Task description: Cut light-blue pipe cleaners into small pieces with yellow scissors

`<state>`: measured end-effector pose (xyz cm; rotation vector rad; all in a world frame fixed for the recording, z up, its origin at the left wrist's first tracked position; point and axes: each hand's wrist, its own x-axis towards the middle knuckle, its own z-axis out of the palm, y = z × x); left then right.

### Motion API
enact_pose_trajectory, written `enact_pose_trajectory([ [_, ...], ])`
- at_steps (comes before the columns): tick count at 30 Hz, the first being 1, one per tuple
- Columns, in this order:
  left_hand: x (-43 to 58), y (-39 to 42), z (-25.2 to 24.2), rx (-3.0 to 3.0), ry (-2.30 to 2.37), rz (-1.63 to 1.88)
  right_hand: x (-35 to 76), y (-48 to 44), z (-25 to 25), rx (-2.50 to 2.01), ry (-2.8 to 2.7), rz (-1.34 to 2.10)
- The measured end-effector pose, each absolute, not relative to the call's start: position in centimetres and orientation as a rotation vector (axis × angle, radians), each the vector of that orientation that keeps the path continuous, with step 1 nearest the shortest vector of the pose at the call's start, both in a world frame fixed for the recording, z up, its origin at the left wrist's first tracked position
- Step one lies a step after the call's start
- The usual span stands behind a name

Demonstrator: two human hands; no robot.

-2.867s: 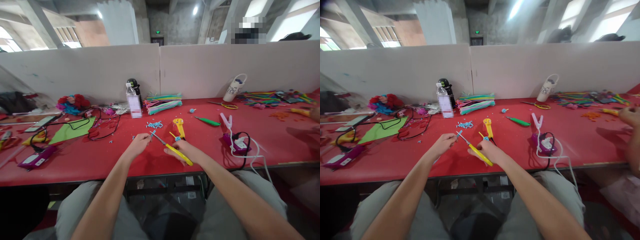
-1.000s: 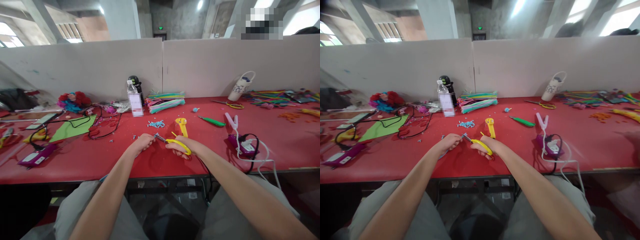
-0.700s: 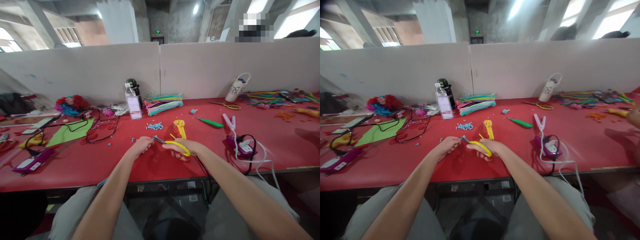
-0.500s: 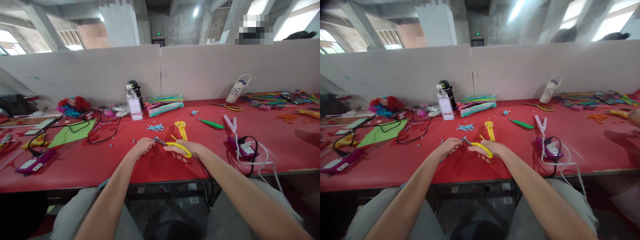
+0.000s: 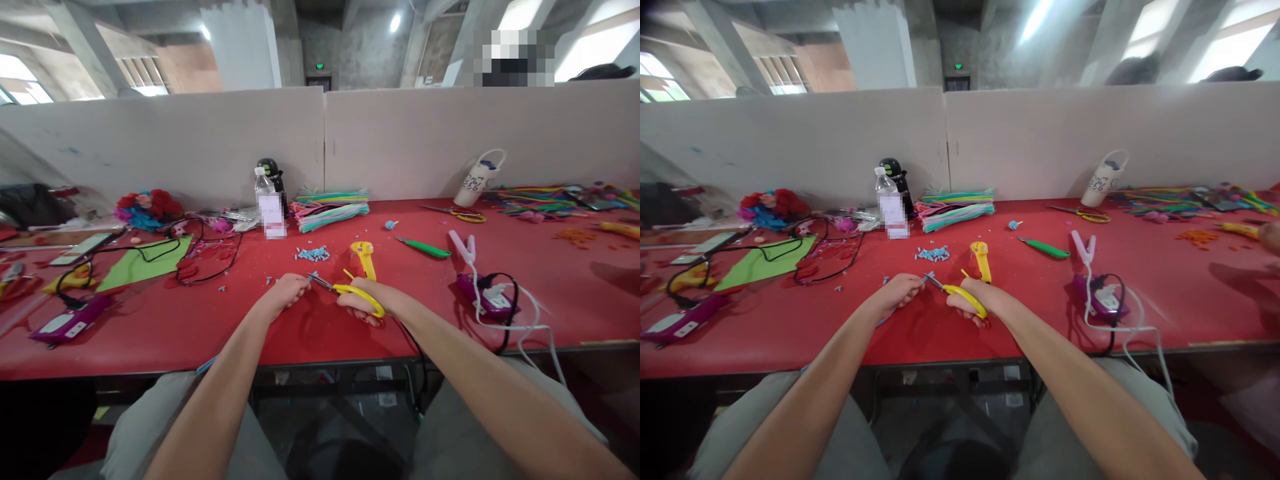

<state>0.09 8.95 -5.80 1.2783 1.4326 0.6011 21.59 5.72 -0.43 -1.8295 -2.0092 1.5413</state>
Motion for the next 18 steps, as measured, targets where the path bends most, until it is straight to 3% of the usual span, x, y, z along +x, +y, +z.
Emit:
enact_pose_trajectory([
  [18, 0.28, 8.81, -5.51, 1.271, 1.422, 0.607, 21.8, 6.23, -1.25, -1.925, -1.919, 1.638],
])
